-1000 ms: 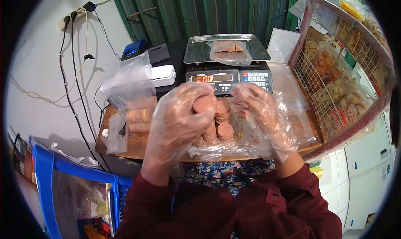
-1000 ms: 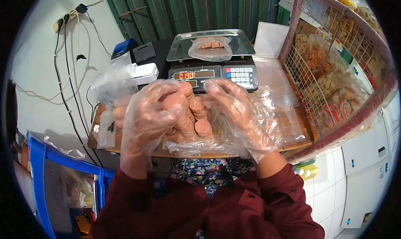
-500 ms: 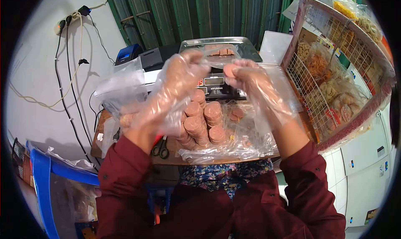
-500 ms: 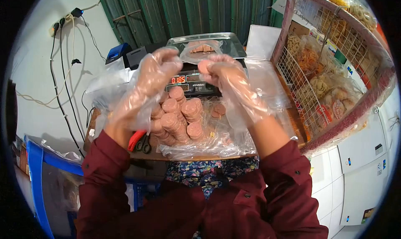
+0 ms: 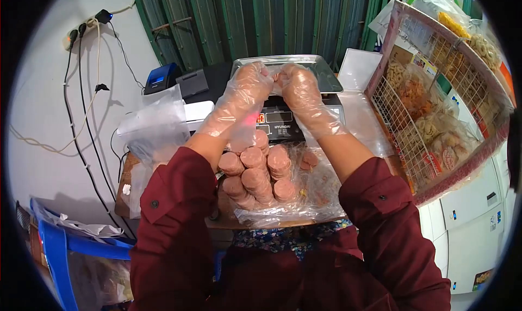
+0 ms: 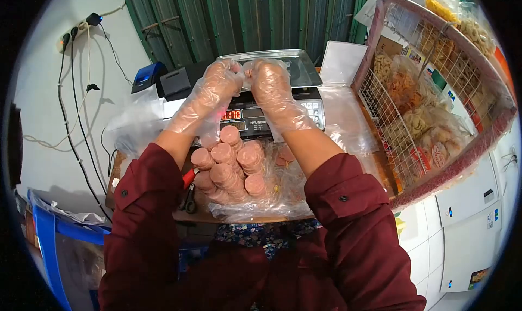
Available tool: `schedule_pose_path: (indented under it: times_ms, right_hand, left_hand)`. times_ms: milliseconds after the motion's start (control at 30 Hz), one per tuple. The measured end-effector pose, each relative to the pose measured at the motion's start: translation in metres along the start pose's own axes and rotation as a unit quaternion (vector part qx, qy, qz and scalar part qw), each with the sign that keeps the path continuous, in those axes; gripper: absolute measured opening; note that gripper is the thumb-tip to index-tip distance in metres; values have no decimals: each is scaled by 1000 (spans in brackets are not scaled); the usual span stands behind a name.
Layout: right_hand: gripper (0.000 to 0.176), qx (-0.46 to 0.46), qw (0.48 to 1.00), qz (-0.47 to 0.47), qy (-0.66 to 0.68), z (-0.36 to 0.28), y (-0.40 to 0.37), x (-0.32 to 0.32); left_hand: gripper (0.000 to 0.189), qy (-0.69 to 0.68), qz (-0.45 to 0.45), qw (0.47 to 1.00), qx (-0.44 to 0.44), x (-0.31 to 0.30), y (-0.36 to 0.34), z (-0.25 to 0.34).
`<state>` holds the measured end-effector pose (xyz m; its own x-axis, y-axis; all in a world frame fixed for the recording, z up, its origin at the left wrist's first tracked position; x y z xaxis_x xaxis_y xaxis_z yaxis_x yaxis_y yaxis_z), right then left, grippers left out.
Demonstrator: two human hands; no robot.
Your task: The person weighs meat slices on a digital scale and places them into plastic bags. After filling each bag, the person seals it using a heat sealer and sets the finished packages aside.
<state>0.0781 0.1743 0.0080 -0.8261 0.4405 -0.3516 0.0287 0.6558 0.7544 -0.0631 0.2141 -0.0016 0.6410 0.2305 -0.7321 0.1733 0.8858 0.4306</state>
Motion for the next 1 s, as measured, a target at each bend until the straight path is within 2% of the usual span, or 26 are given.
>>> schedule_pose_path:
  times_ms: [67,100,133,167,200,233,300,400,433,500,600,667,733,767,800,833,867,900,933,967,1000]
  right_hand:
    - [12,9,998,3,-54,4,2,10]
    - [12,16,994,8,-107,8,3,16]
    - [12,18,994,7,-108,11,7,22]
    - [15,89,990,-10,-109,23,11,29]
    - [21,159,981,-27,-109,35,10,34]
    - [21,160,981,-28,-109,36,12,31]
    - [21,147,940,-231,-201,4,12,42]
    - [27,200,932,-248,-175,42,18,60]
    - [27,201,931,-248,-175,54,16,64]
    - [29,196,958,-171,-118,64,20,59]
    - [27,210,945,-169,-186,79,24,65]
    - [26,198,952,-178,-152,84,23,71]
    - [25,185,958,-187,-118,89,22,78]
    - [25,280,950,-135,20,103,16,76]
    - [25,368,913,-80,156,116,5,77]
    - [25,368,913,-80,157,118,7,77]
    - [22,271,951,-143,29,115,20,83]
    - [19,163,960,-201,-101,105,28,91]
    - [19,161,961,-200,-101,109,28,94]
    - [10,199,966,-162,-14,114,25,91]
    - [5,236,961,-124,74,109,21,84]
  left_hand:
    - [17,-120,-45,991,-48,20,5,-15]
    - [17,-121,-47,990,-49,24,5,-17]
    - [17,-190,-49,979,-58,29,6,-19]
    - [19,-258,-50,962,-68,32,5,-21]
    - [19,-258,-51,962,-69,33,5,-23]
    - [22,-279,-63,955,-74,35,4,-25]
    - [25,-301,-73,948,-80,39,5,-31]
    - [20,-335,-82,935,-79,41,5,-35]
    - [22,-335,-92,934,-81,42,3,-33]
    - [24,-333,-102,934,-83,43,1,-31]
    - [27,-337,-97,931,-98,42,-2,-32]
    - [29,-374,-118,915,-92,39,-5,-26]
    - [34,-347,-125,922,-116,30,-6,-24]
    - [38,-322,-131,927,-140,28,-8,-27]
    - [38,-320,-131,927,-141,25,-4,-33]
    - [36,-328,-133,925,-138,22,3,-40]
    - [35,-335,-134,923,-134,23,12,-45]
    - [31,-282,-91,949,-106,26,25,-52]
    - [31,-281,-89,950,-104,34,28,-65]
    - [35,-155,-50,987,15,24,32,-53]
    - [38,-23,-9,991,132,6,23,-18]
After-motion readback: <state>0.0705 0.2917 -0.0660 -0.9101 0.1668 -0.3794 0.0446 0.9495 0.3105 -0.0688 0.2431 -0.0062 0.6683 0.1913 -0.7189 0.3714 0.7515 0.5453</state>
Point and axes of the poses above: each hand's wrist, its own y-axis towards the middle knuckle, its own x-axis out of the palm, z = x × y, the point moved 10 cm from there along y, towards the middle knuckle, and after that the axes turned 12 degrees about y, right-handed, at the moved point
